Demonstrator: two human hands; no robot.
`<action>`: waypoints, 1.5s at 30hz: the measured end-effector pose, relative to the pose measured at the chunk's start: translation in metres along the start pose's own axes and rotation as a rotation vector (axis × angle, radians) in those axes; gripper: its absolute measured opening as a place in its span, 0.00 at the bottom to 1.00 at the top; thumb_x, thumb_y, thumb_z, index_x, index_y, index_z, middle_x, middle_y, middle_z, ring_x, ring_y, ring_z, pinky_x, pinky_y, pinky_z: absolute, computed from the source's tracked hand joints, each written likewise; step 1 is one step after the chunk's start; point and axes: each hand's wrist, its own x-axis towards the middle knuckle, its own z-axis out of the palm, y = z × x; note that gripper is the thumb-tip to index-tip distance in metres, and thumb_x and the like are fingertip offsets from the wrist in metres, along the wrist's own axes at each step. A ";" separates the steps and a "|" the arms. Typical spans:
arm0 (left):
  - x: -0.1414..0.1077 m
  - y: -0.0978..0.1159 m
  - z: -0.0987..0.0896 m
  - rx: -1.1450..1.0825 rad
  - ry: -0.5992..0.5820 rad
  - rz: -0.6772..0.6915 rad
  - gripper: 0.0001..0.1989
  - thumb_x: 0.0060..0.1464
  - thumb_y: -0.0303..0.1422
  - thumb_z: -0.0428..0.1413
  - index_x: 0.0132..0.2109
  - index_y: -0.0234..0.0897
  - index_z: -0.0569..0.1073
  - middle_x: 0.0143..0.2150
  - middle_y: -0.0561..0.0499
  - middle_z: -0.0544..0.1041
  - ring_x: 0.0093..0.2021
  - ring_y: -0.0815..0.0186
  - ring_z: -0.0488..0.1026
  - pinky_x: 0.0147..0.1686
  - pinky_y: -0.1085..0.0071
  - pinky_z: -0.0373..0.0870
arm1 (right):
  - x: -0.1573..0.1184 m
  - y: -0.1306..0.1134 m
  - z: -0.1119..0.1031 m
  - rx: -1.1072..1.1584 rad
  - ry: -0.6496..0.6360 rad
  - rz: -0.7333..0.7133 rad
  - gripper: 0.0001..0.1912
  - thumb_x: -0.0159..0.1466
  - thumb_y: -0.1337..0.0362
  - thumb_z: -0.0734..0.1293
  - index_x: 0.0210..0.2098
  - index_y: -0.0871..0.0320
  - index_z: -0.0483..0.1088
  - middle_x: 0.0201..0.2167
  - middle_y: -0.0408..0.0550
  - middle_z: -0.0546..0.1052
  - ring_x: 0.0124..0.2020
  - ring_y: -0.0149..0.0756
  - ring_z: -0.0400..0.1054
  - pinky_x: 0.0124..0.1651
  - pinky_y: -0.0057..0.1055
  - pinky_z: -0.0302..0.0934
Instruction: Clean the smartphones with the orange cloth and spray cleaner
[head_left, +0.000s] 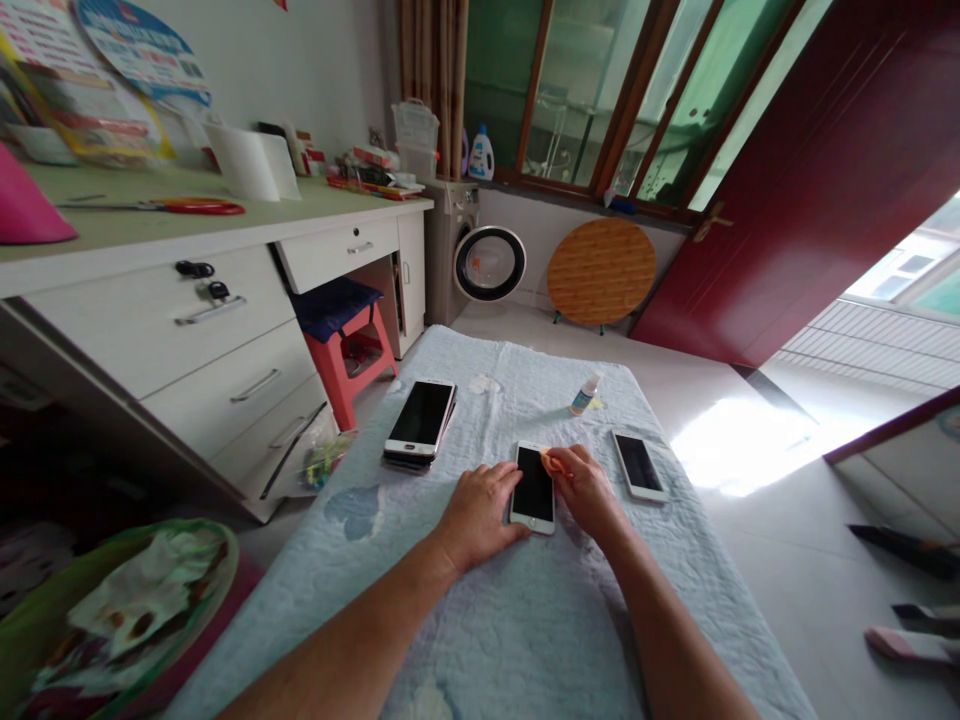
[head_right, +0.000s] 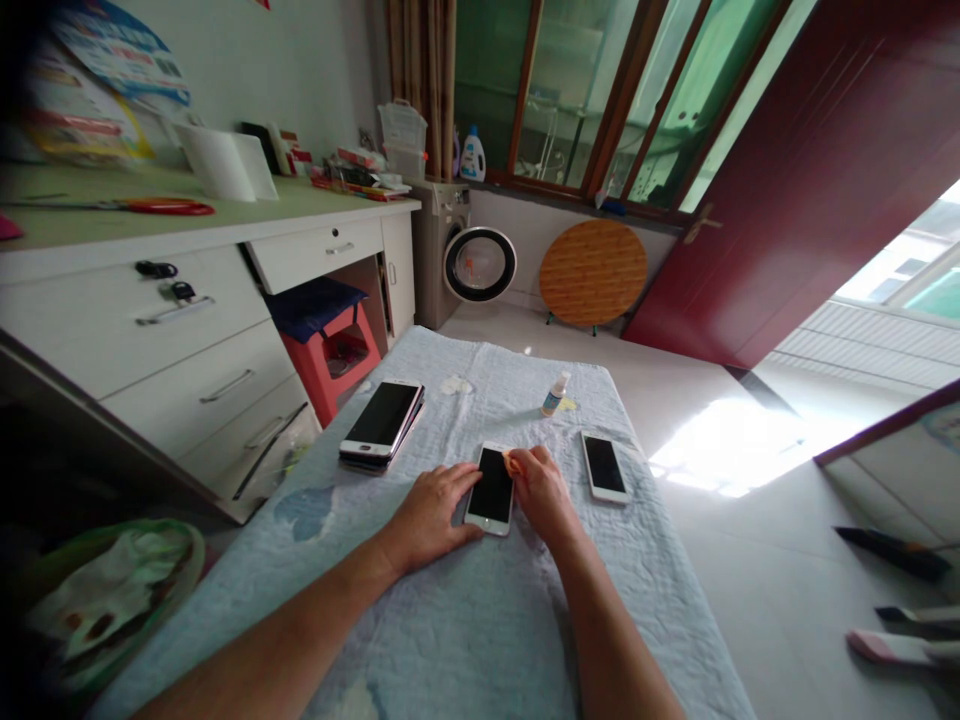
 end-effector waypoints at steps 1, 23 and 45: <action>0.000 0.000 0.000 0.001 0.003 0.006 0.34 0.43 0.43 0.64 0.57 0.39 0.67 0.60 0.45 0.68 0.55 0.51 0.66 0.54 0.57 0.63 | 0.002 0.001 0.001 0.007 0.020 0.006 0.13 0.63 0.68 0.58 0.44 0.55 0.71 0.35 0.46 0.68 0.35 0.33 0.66 0.40 0.28 0.59; -0.001 0.002 -0.002 0.027 0.014 0.016 0.33 0.45 0.49 0.62 0.55 0.39 0.68 0.56 0.46 0.72 0.50 0.52 0.69 0.50 0.58 0.64 | 0.054 -0.036 0.032 -0.088 -0.020 -0.027 0.08 0.64 0.69 0.61 0.34 0.58 0.72 0.34 0.45 0.68 0.34 0.30 0.63 0.40 0.25 0.55; -0.005 0.015 0.005 0.087 0.047 0.097 0.28 0.54 0.49 0.56 0.57 0.39 0.68 0.57 0.48 0.72 0.49 0.54 0.65 0.50 0.58 0.63 | 0.024 0.007 -0.010 -0.142 0.172 0.188 0.10 0.60 0.66 0.62 0.38 0.58 0.74 0.32 0.48 0.71 0.32 0.35 0.65 0.37 0.28 0.56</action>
